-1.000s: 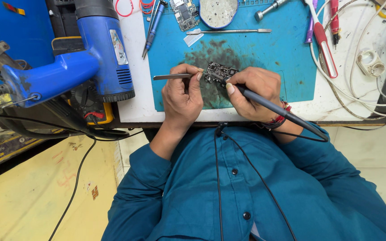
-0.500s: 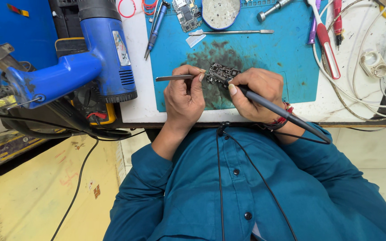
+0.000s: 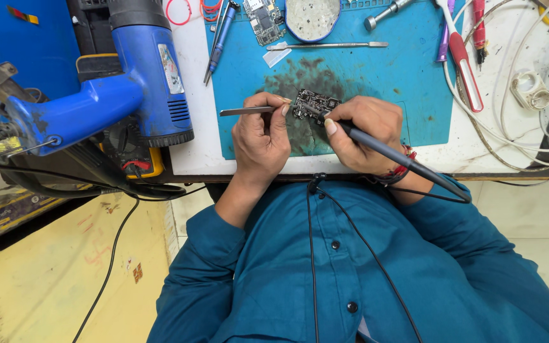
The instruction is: The person solders components on a small circuit board at a repair workbench, holding the board steady with a metal tool in one hand while applying a soldering iron to the board with the other. They reposition the board and continue soldering different points, briefly reaching for items on the bench.
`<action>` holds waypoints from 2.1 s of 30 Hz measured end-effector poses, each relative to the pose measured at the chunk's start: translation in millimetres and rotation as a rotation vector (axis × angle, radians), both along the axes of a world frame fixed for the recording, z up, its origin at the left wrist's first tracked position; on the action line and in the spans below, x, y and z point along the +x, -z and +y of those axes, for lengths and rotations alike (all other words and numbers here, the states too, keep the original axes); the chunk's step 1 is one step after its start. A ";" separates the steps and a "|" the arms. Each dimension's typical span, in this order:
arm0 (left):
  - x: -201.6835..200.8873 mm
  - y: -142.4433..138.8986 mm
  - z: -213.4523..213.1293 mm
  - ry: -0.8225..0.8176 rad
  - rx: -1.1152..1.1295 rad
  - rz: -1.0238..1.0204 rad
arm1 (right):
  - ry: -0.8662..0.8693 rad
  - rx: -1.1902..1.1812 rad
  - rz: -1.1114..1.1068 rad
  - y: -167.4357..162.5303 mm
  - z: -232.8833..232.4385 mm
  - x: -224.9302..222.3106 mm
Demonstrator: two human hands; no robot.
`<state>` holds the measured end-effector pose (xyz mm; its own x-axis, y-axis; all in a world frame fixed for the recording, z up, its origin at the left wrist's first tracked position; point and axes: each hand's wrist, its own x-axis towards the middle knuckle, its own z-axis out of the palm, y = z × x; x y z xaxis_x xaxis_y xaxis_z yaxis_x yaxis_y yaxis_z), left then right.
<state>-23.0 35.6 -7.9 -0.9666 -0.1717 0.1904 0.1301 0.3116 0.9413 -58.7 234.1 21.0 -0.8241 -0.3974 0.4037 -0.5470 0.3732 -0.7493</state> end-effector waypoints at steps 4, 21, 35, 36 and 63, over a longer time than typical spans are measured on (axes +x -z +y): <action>-1.0 -0.4 -0.9 0.000 -0.018 0.015 | -0.034 0.010 0.018 -1.1 0.1 -1.7; -0.5 0.8 0.5 0.002 0.004 -0.001 | -0.035 -0.004 0.012 0.0 0.8 -1.7; -0.7 0.6 -0.6 -0.003 0.013 -0.017 | -0.014 -0.001 0.012 0.1 -1.2 -2.0; -0.8 0.5 -0.7 -0.003 0.012 -0.017 | -0.019 0.001 0.008 -0.1 -0.8 -2.4; -0.6 3.8 -0.9 -0.007 0.035 0.004 | -0.032 0.016 0.011 1.1 -0.3 -2.6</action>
<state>-23.6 34.6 -11.7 -0.9645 -0.1847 0.1886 0.1324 0.2798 0.9509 -61.4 233.8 19.9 -0.8063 -0.4296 0.4065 -0.5673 0.3674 -0.7370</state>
